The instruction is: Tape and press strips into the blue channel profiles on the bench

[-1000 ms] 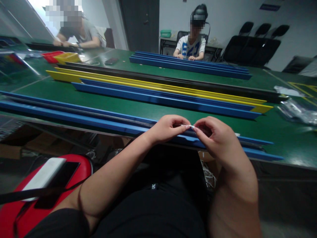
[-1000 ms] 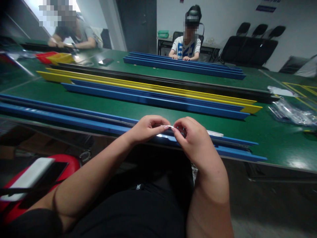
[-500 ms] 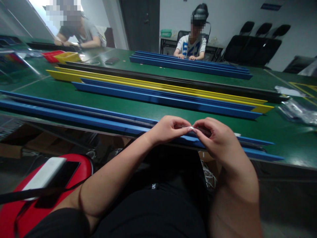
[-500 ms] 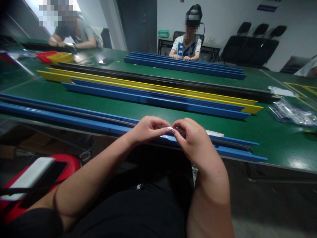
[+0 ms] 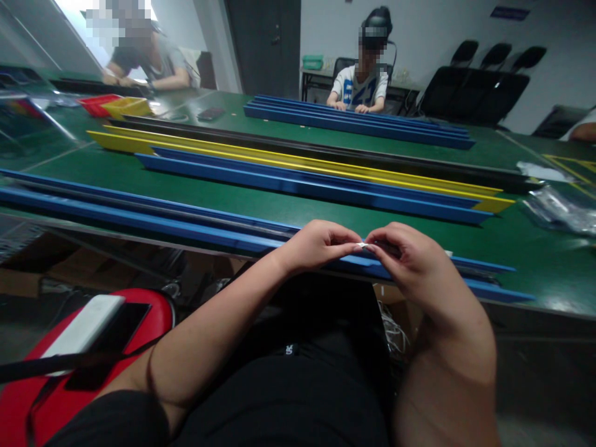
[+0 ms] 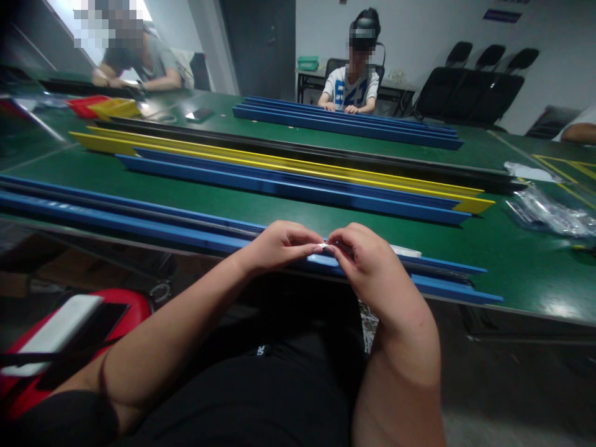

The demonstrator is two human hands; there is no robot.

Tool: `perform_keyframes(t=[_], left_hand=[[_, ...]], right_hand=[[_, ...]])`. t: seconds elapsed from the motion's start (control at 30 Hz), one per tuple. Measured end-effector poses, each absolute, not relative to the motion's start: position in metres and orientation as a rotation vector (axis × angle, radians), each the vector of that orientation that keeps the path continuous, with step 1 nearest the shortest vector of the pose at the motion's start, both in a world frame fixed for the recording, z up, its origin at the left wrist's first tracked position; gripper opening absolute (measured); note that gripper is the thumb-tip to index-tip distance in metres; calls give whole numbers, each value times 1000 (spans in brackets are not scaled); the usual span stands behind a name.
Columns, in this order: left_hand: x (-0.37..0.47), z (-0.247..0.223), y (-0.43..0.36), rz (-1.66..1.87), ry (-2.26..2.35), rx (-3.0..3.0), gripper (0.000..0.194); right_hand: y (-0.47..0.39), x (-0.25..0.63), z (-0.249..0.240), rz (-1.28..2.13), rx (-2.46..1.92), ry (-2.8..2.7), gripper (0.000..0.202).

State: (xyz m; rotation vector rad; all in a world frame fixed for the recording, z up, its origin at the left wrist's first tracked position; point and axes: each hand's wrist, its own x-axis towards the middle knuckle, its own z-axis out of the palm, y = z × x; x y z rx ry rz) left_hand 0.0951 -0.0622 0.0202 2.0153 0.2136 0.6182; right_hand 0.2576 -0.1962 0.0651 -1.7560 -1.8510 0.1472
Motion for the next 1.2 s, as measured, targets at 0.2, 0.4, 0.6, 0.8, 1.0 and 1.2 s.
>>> perform_keyframes(t=[0.2,0.4,0.6,0.8,1.0,1.2], left_hand=[[93,21,-58,623,143,2129,28],[93,21,-59,643,150,2142,28],[94,20,-60,650,187,2104,29],[94,23,-61,593,199,2029,31],[93,24,-61,533,189,1975,36],[92,24,-57,496,88,1970,32]], right_hand=[[-197,259,65,176,-1715,-1895,17],[-198,257,67,179,-1699,-1911,16],[-196,256,67,143,-1676,-1947,15],[-193,257,64,143,-1704,-1964,14],[-198,258,69,145,-1742,-1923,17],[-201,260,70,127,-1718,-1911,19]])
